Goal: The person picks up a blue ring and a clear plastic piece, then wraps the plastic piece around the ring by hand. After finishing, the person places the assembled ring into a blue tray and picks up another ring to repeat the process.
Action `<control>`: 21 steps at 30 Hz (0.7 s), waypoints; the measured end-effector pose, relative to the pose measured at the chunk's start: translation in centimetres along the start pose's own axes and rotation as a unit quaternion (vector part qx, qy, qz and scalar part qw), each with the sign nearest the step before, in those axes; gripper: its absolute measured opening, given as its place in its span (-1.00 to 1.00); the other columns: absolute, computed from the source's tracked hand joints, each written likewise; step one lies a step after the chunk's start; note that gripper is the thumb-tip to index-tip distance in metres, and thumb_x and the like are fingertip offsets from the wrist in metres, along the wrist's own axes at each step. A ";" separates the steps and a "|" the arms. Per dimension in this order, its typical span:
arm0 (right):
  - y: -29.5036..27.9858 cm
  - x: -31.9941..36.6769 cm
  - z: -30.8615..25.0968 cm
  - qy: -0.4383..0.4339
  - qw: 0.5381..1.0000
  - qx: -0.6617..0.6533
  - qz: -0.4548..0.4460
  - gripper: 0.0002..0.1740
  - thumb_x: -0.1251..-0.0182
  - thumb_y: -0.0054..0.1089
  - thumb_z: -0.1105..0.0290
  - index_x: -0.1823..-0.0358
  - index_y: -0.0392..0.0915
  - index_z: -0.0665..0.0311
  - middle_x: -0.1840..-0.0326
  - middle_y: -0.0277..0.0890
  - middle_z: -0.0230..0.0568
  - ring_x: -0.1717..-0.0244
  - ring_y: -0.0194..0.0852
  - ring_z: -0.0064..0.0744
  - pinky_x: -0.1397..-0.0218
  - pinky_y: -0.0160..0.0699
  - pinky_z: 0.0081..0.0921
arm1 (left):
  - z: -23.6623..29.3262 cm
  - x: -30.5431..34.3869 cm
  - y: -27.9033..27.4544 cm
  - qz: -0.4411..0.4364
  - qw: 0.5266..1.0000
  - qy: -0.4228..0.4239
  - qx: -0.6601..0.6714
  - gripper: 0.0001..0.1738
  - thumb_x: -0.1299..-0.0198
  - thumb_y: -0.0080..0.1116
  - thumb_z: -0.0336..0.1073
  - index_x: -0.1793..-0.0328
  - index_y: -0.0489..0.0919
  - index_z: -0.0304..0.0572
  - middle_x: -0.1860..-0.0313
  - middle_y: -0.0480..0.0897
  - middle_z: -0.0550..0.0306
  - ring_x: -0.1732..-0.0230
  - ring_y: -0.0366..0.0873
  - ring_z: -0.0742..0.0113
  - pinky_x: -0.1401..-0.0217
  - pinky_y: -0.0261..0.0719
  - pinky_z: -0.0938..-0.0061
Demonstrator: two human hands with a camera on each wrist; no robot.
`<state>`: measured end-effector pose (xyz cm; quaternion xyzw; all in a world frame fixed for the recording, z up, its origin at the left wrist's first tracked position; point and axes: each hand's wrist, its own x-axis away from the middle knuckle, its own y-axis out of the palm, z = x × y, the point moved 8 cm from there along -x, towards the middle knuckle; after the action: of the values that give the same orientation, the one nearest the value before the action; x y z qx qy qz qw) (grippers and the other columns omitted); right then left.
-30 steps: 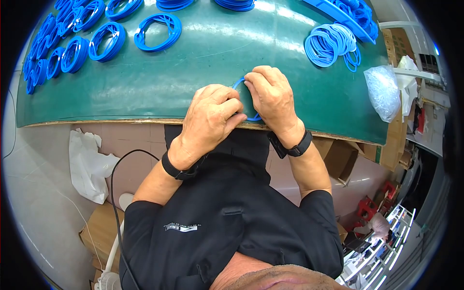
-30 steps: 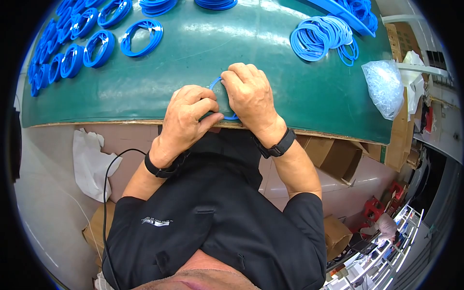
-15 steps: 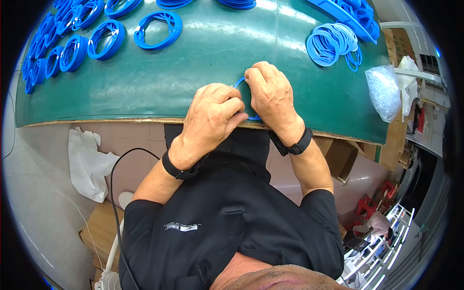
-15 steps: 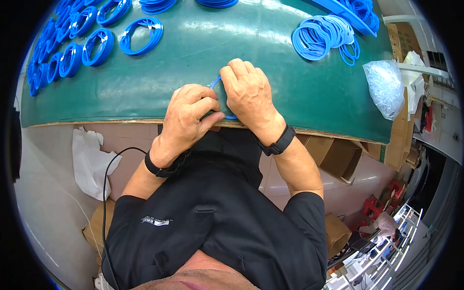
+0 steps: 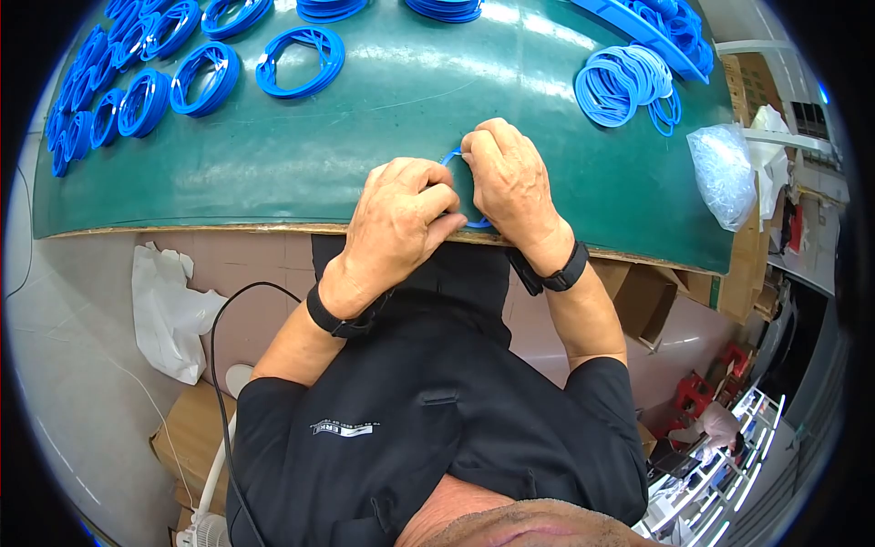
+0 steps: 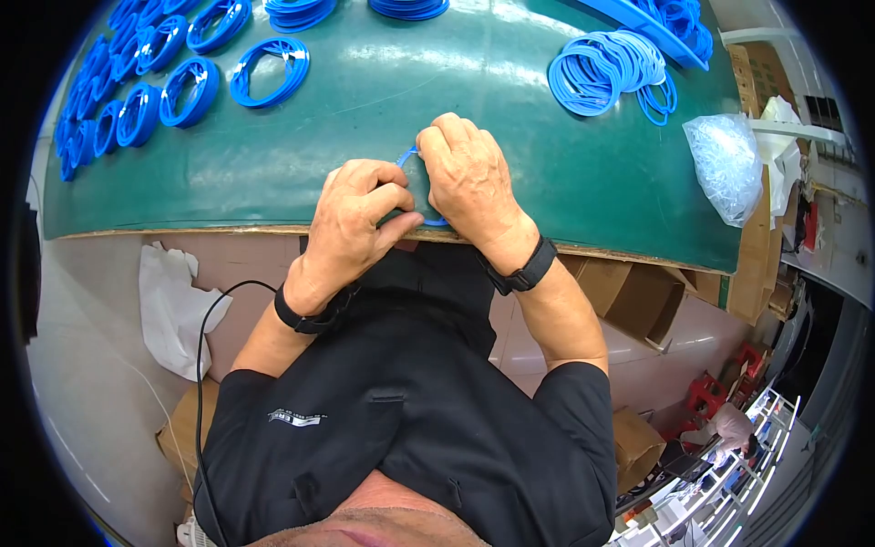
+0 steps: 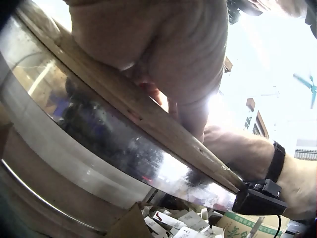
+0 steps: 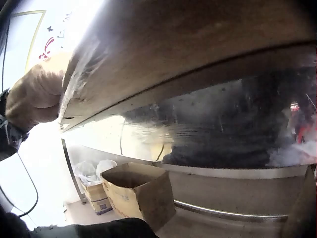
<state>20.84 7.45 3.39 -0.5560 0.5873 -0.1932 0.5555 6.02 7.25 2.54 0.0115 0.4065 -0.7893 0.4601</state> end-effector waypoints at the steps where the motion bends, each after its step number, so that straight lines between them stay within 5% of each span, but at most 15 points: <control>1: 0.0 0.0 0.0 0.001 1.000 -0.002 -0.002 -0.80 -0.38 0.41 0.65 0.07 0.61 0.28 0.07 0.60 -0.10 0.05 0.69 0.04 -0.03 0.69 -0.10 | 0.0 0.0 0.0 0.000 1.000 0.001 -0.001 -0.72 -0.11 0.72 -0.34 0.19 0.73 -0.08 -0.10 0.75 0.21 -0.22 0.69 0.03 -0.35 0.61 0.06; 21: -1.1 1.2 -0.3 0.011 1.000 -0.005 -0.014 -0.81 -0.38 0.37 0.66 0.06 0.60 0.30 0.04 0.57 -0.05 0.06 0.67 0.07 -0.05 0.68 -0.10 | -0.2 0.0 0.2 -0.005 1.000 -0.004 0.002 -0.72 -0.07 0.76 -0.31 0.18 0.80 -0.05 -0.17 0.75 0.16 -0.22 0.69 0.01 -0.28 0.60 0.07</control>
<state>21.39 6.00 3.89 -0.5649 0.5867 -0.2043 0.5432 6.08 7.31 2.33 0.0069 0.4035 -0.7923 0.4576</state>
